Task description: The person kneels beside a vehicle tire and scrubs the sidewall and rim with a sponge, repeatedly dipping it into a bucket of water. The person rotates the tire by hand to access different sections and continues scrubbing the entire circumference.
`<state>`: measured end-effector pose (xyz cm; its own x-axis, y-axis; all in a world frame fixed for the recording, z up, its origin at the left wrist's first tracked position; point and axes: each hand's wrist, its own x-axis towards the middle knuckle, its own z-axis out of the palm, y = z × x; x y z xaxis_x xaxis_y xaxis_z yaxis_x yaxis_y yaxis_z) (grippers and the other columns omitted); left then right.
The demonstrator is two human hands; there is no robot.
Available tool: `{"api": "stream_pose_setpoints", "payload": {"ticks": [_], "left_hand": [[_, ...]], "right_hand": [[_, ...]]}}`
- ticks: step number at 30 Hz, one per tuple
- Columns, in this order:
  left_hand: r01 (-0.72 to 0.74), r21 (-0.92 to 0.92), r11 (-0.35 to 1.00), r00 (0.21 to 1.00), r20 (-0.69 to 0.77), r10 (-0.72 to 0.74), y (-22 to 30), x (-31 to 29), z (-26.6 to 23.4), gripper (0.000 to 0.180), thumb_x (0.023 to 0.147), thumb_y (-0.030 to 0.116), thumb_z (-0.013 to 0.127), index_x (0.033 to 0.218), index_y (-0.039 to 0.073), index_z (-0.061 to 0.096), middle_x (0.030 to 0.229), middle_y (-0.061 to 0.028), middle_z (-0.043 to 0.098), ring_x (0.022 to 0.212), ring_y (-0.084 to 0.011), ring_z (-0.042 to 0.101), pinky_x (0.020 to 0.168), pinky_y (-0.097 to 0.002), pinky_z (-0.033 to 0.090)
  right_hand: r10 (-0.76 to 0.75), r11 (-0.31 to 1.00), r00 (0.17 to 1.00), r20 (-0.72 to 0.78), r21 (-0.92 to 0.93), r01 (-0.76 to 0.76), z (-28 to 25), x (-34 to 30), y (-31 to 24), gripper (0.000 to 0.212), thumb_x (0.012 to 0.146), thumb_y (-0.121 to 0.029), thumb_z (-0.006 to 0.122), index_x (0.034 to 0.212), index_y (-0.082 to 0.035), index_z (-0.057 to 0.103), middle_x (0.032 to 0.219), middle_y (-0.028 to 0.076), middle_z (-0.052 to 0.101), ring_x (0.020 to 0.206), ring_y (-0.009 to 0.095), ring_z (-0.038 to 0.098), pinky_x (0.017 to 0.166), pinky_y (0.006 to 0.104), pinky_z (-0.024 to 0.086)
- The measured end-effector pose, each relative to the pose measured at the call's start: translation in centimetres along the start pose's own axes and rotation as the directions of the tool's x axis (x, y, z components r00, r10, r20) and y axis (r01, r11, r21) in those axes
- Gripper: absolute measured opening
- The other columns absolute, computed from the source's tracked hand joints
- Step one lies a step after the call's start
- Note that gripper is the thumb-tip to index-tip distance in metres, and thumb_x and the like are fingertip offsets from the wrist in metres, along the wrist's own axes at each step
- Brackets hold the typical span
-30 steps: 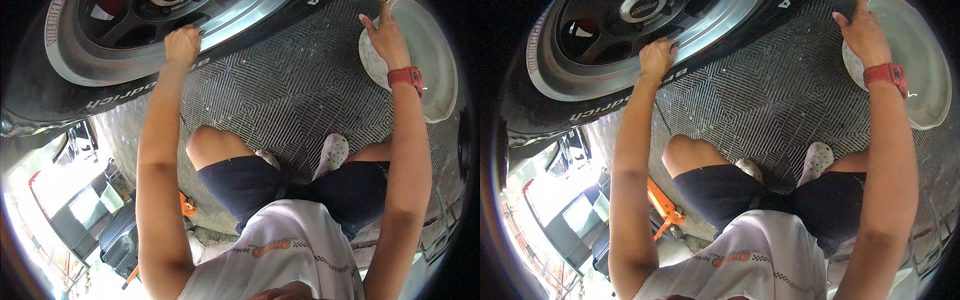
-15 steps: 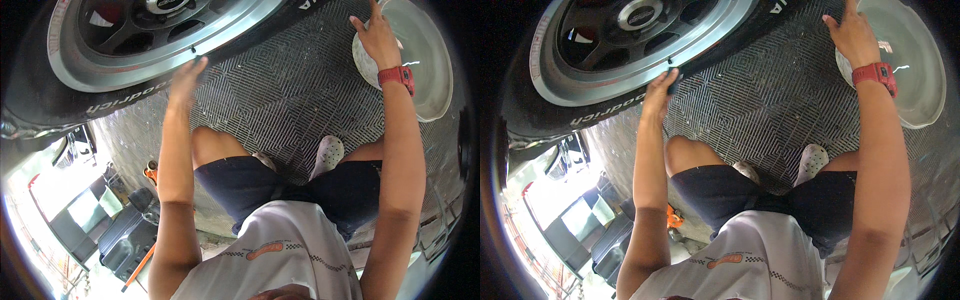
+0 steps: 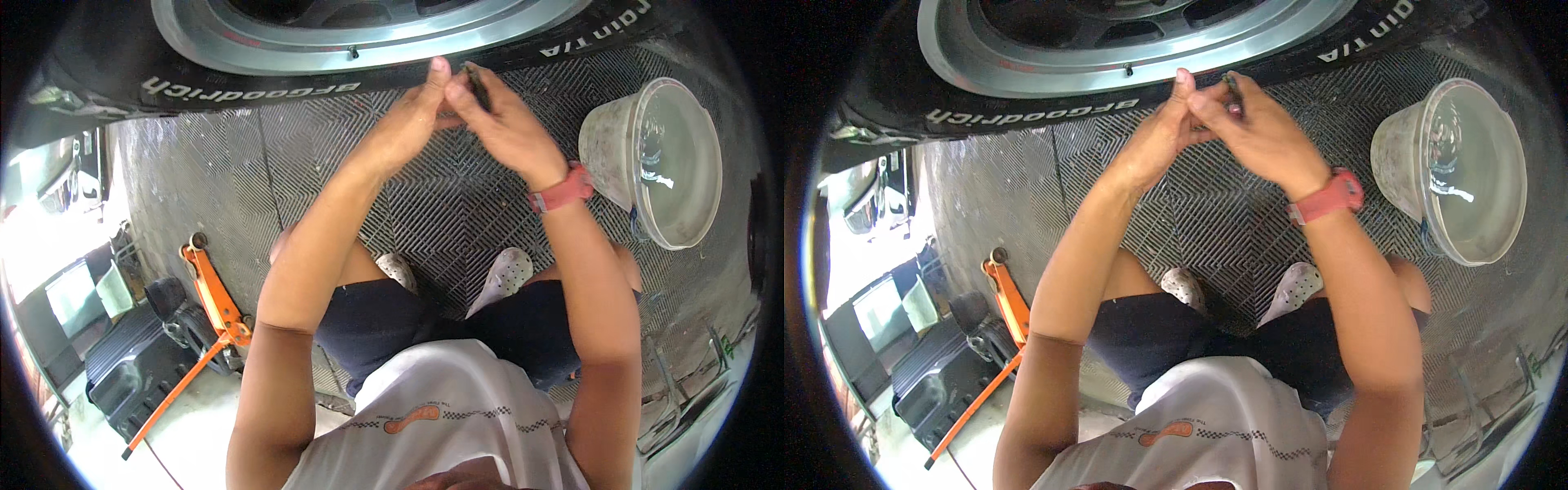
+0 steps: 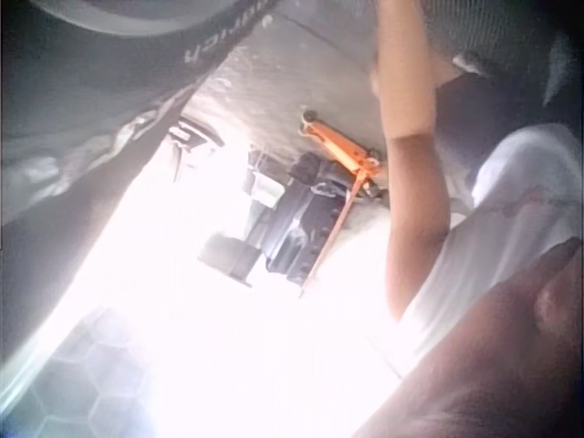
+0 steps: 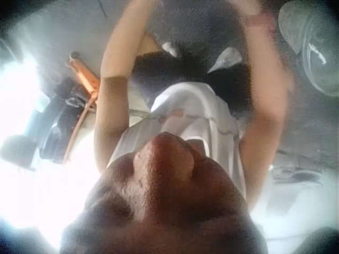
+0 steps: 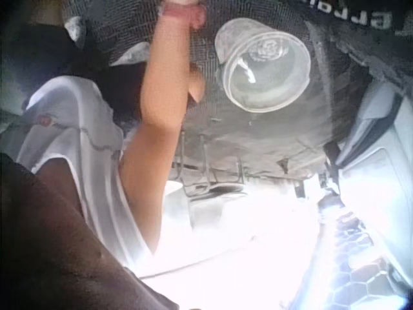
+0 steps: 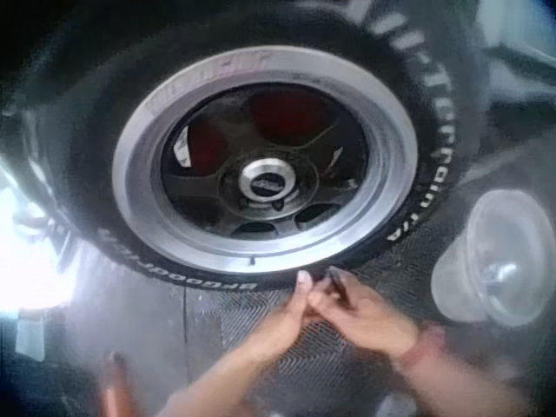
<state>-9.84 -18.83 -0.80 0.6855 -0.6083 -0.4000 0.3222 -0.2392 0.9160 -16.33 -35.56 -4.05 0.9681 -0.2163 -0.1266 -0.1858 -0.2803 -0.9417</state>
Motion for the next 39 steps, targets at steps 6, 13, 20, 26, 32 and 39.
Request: {"api": "stream_pose_setpoints", "payload": {"ticks": [6,13,20,26,32,39], "left_hand": [[-0.054,0.558,0.828,0.768,-0.506,0.391,-0.5,-4.4,-8.4,0.037,0.107,0.028,0.073,0.140,0.012,0.072,0.149,-0.0128,0.064,0.126,-0.0252,0.064,0.102,-0.0378,0.053],[0.078,0.724,0.686,0.323,-0.669,0.669,0.5,-7.1,-19.1,0.121,0.107,0.061,0.060,0.167,0.001,-0.027,0.170,-0.0424,-0.026,0.162,-0.0513,-0.019,0.135,-0.0571,0.002],[0.046,0.758,0.651,0.367,-0.619,0.694,0.3,-6.3,-19.1,0.134,0.103,0.063,0.066,0.163,0.000,-0.035,0.165,-0.0471,-0.030,0.156,-0.0616,-0.024,0.131,-0.0680,0.007],[0.003,0.794,0.609,0.147,-0.602,0.785,-0.5,-6.1,-19.5,0.111,0.104,0.035,0.072,0.174,0.005,-0.009,0.174,-0.0439,-0.008,0.162,-0.0629,-0.002,0.133,-0.0632,0.009],[-0.039,0.776,0.630,0.202,-0.611,0.766,-0.3,-6.3,-19.7,0.113,0.105,0.042,0.069,0.174,0.004,-0.012,0.172,-0.0460,-0.011,0.161,-0.0639,-0.007,0.132,-0.0643,0.009],[-0.002,0.794,0.607,0.185,-0.597,0.781,0.0,-6.3,-19.7,0.113,0.105,0.041,0.069,0.173,0.001,-0.012,0.171,-0.0469,-0.013,0.160,-0.0650,-0.007,0.132,-0.0652,0.009]], "right_hand": [[0.173,0.975,0.965,0.196,0.105,-0.196,3.8,3.6,1.3,0.037,0.107,-0.027,0.067,0.134,-0.001,0.068,0.114,0.018,0.078,0.094,0.024,0.079,0.086,0.0394,0.061],[-0.181,0.949,0.982,-0.042,-0.271,0.164,9.6,9.6,2.8,0.026,0.101,-0.028,0.074,0.117,-0.008,0.068,0.096,0.020,0.078,0.091,0.041,0.077,0.085,0.0468,0.059],[-0.415,0.853,0.886,-0.204,-0.427,0.301,17.0,15.6,3.1,0.027,0.092,-0.028,0.085,0.103,-0.006,0.073,0.099,0.019,0.077,0.092,0.042,0.074,0.081,0.0494,0.058],[-0.521,0.739,0.833,-0.187,-0.588,0.330,17.1,15.6,4.3,0.031,0.089,-0.025,0.088,0.099,-0.001,0.071,0.097,0.020,0.076,0.091,0.043,0.074,0.079,0.0486,0.058],[-0.504,0.808,0.841,-0.200,-0.453,0.376,17.2,16.2,3.9,0.030,0.089,-0.021,0.088,0.099,0.001,0.071,0.098,0.021,0.075,0.090,0.043,0.073,0.082,0.0475,0.058],[-0.400,0.779,0.905,-0.146,-0.575,0.252,16.4,15.6,4.2,0.032,0.086,-0.021,0.089,0.101,0.002,0.072,0.099,0.022,0.076,0.092,0.042,0.075,0.085,0.0479,0.059]]}}
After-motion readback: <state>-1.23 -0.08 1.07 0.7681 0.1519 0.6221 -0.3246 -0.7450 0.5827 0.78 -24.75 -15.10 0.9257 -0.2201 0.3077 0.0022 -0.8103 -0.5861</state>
